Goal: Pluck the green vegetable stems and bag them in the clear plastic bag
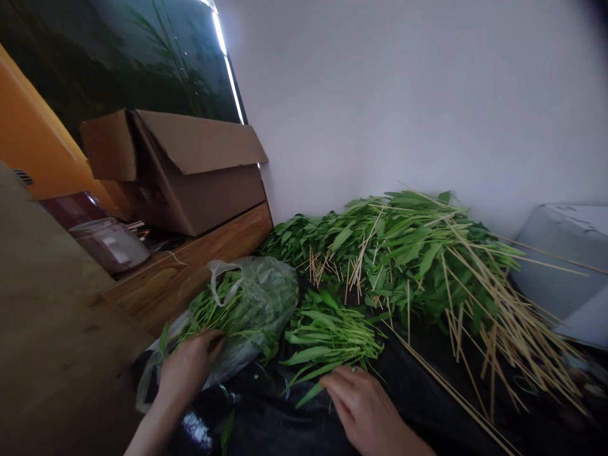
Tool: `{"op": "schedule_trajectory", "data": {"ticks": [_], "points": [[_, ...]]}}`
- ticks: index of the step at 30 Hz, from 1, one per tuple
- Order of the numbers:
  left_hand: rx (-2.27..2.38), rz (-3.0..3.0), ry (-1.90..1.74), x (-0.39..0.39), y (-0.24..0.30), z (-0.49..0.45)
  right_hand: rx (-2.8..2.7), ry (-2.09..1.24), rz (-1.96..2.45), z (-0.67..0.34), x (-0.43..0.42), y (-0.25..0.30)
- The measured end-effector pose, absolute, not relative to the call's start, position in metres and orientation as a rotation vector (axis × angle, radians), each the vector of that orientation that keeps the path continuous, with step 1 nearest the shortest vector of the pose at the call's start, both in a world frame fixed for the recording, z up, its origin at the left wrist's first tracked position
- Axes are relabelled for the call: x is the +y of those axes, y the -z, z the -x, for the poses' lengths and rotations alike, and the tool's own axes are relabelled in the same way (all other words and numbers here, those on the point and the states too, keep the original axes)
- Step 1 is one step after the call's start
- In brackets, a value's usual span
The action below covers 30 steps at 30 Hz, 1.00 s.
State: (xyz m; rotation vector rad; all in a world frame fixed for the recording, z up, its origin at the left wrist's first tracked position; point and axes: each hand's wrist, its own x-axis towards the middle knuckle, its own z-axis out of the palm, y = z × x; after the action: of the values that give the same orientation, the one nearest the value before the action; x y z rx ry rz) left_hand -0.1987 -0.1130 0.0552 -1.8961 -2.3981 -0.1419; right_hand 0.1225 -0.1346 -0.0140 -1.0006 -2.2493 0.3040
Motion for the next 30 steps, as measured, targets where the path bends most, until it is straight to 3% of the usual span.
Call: {"op": "schedule_trajectory", "data": {"ticks": [11,15,19,25,30], "points": [[-2.29,1.52,0.39,-0.13,-0.101,0.199,-2.047,-0.143,0.963,-0.148,-0.124,0.027],[-2.066,1.559,0.654,-0.129,-0.114,0.191,-1.977,-0.145,0.94,-0.151,-0.123,0.022],[-1.855,1.862,0.899,-0.128,-0.129,0.159,-1.849,-0.215,0.895,-0.155,-0.12,0.001],[-1.381,2.472,0.874,-0.114,-0.125,0.075,-1.818,-0.267,0.876,-0.151,-0.126,-0.038],[-1.239,2.718,0.834,-0.112,-0.116,0.016,-1.787,-0.144,0.958,-0.148,-0.128,-0.036]]}}
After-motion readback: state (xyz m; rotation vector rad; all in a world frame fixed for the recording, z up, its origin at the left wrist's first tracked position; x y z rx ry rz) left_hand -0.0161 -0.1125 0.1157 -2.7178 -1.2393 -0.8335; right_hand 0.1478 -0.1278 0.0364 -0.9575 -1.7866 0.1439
